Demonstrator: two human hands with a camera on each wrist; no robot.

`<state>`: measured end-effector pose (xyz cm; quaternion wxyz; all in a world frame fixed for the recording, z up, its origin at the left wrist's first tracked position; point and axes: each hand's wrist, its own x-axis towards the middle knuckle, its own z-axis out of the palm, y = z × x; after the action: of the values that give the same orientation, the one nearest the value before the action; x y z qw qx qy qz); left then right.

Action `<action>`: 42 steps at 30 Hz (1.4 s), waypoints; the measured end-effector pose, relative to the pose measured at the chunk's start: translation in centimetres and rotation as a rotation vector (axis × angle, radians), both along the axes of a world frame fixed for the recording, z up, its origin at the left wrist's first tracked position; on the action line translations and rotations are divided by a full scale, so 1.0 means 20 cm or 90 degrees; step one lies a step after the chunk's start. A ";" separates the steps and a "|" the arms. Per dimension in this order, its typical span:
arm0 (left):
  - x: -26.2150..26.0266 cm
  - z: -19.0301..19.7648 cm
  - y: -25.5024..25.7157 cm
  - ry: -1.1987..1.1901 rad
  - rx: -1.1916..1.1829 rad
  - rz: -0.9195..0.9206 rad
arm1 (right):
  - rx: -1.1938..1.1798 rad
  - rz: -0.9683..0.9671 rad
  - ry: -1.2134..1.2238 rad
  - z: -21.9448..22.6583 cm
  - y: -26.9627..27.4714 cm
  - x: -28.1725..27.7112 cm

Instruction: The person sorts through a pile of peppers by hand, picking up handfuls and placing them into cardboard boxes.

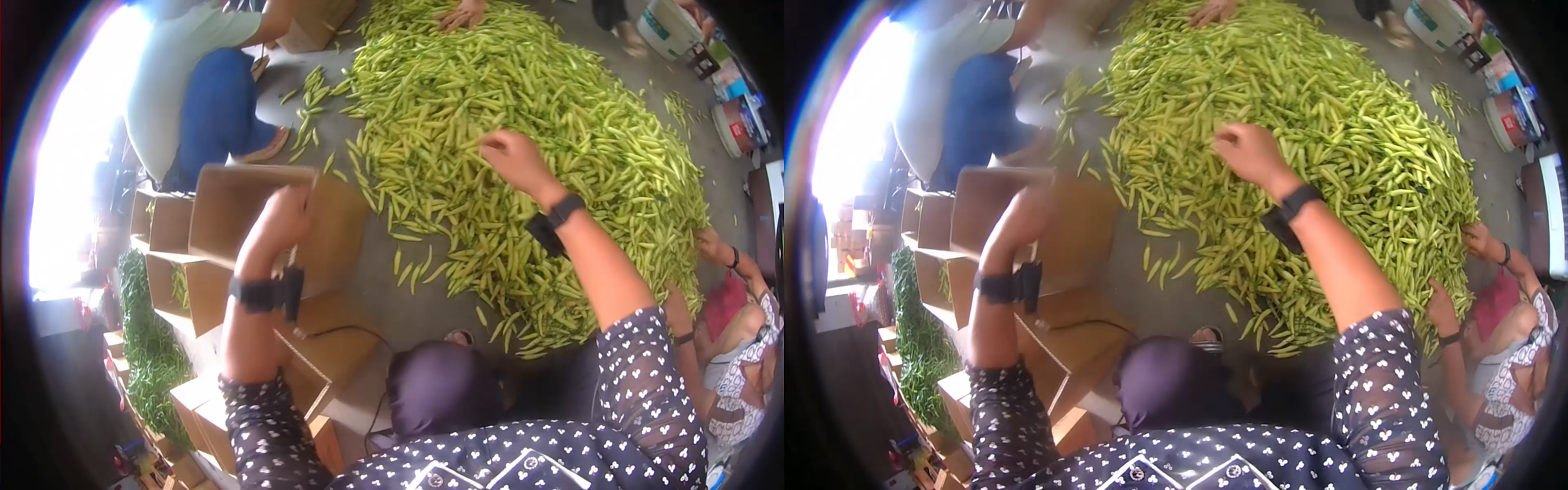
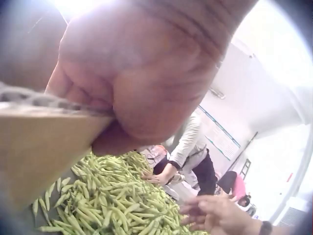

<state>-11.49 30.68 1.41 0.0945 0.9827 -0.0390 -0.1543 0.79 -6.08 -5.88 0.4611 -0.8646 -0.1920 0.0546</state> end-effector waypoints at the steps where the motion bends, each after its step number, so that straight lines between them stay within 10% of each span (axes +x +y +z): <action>1: -0.08 0.10 -0.07 0.049 -0.079 -0.004 | -0.025 -0.041 0.022 -0.03 -0.17 -0.03; 5: -0.39 0.27 -0.29 0.224 -0.196 0.042 | -0.147 -0.180 0.071 -0.14 -0.60 -0.21; 8: -0.60 0.37 -0.30 0.077 -0.242 0.001 | -0.193 -0.132 0.042 -0.19 -0.63 -0.32; 12: -1.16 0.30 -0.24 -0.215 0.056 0.363 | -0.177 -0.025 0.063 -0.12 -0.48 -0.34; 15: -1.39 0.37 -0.48 0.124 -0.292 0.649 | -0.152 0.021 0.084 -0.05 -0.36 -0.32; 18: -1.51 0.23 -0.55 0.248 0.048 0.436 | -0.135 0.082 0.059 -0.03 -0.26 -0.30; 21: -1.54 0.17 -0.47 0.227 0.025 0.473 | -0.096 0.156 0.065 0.05 -0.18 -0.31; 26: -1.64 0.12 -0.47 -0.027 0.450 0.709 | -0.128 0.148 -0.070 0.14 -0.21 -0.29; 28: -1.81 0.02 -0.28 0.055 -0.153 0.978 | -0.129 0.129 -0.044 0.13 -0.27 -0.26; 31: -1.74 0.14 -0.21 0.201 0.260 0.680 | -0.146 0.104 -0.019 0.12 -0.34 -0.22; 42: -0.33 0.50 -1.08 -0.201 -0.111 0.087 | -0.267 0.131 0.036 0.15 -0.41 -0.19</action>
<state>-18.01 8.99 11.41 0.1820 0.9832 0.0006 0.0125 -2.97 -14.35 -2.92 0.2686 -0.9155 -0.2505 0.1645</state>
